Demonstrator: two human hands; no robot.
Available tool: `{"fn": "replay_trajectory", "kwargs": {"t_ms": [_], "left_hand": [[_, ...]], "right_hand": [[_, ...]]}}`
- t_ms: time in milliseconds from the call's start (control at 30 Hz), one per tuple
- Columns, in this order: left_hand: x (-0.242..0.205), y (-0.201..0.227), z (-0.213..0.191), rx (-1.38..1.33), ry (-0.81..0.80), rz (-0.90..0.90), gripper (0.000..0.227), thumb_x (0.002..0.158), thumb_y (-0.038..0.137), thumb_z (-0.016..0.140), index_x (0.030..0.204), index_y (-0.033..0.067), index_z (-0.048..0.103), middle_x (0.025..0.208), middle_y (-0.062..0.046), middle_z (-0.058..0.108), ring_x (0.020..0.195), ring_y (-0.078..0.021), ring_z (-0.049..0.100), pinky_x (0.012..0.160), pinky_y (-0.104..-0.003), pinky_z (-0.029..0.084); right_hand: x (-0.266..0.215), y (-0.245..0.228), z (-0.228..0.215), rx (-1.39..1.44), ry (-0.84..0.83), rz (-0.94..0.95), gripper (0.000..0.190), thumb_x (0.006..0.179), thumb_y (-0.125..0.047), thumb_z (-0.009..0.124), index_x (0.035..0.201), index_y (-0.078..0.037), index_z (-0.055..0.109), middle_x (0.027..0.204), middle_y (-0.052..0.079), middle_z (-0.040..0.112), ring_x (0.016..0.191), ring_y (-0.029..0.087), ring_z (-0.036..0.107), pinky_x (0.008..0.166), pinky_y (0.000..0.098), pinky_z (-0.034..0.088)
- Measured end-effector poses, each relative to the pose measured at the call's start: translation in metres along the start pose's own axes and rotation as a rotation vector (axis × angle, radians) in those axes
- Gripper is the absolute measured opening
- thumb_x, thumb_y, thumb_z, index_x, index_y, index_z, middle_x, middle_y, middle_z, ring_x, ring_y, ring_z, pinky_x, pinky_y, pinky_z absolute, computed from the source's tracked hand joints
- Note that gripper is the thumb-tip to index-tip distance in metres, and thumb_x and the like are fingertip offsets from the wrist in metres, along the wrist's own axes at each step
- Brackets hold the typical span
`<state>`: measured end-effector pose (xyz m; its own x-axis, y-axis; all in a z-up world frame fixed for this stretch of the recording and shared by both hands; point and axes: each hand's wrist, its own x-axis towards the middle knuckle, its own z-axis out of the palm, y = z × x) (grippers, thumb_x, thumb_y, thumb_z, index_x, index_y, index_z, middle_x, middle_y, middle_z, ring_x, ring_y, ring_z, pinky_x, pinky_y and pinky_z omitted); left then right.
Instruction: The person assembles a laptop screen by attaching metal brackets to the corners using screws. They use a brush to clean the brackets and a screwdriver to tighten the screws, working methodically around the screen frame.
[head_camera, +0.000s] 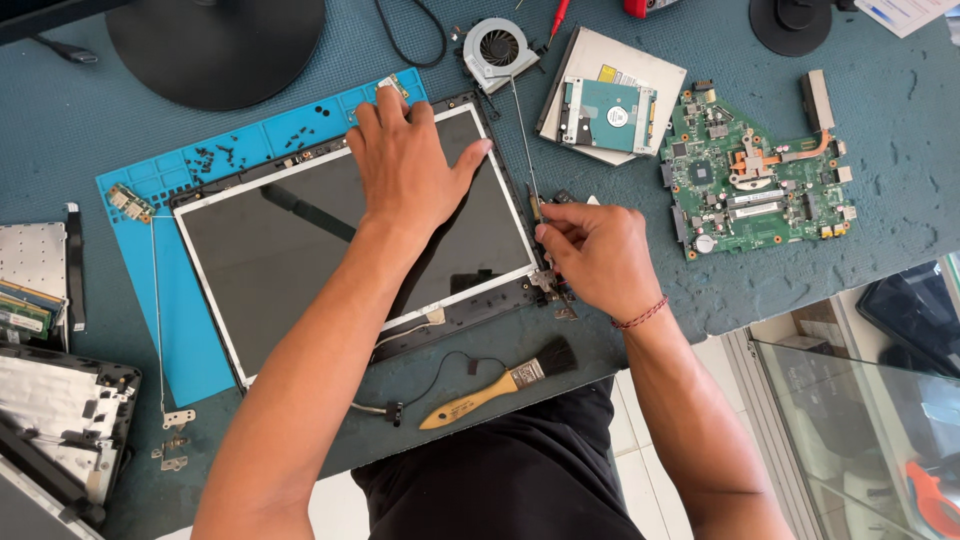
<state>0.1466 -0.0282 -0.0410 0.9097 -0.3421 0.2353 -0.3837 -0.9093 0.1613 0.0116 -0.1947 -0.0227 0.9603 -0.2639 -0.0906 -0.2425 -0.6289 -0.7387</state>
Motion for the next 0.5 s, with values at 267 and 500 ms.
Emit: {"fn": "replay_trajectory", "kwargs": {"t_ms": [267,500], "left_hand": [[0.014,0.005,0.011,0.033,0.008,-0.068,0.082,0.073,0.080,0.070,0.098,0.0039,0.052,0.104,-0.012,0.042,0.090,-0.0321,0.038,0.075,-0.045,0.037],[0.022,0.006,0.015,0.029,-0.001,-0.101,0.075,0.072,0.075,0.066,0.091,0.0029,0.055,0.100,-0.012,0.042,0.089,-0.0328,0.037,0.072,-0.044,0.034]], "right_hand": [[-0.002,0.006,0.002,0.019,0.042,-0.028,0.022,0.081,-0.017,0.071,0.101,-0.011,0.074,0.079,0.003,0.074,0.059,0.007,0.064,0.064,0.0219,0.052],[-0.005,0.003,0.001,0.013,0.059,-0.096,0.023,0.081,-0.014,0.069,0.103,-0.009,0.073,0.078,0.003,0.074,0.060,0.010,0.065,0.066,0.0238,0.052]]}}
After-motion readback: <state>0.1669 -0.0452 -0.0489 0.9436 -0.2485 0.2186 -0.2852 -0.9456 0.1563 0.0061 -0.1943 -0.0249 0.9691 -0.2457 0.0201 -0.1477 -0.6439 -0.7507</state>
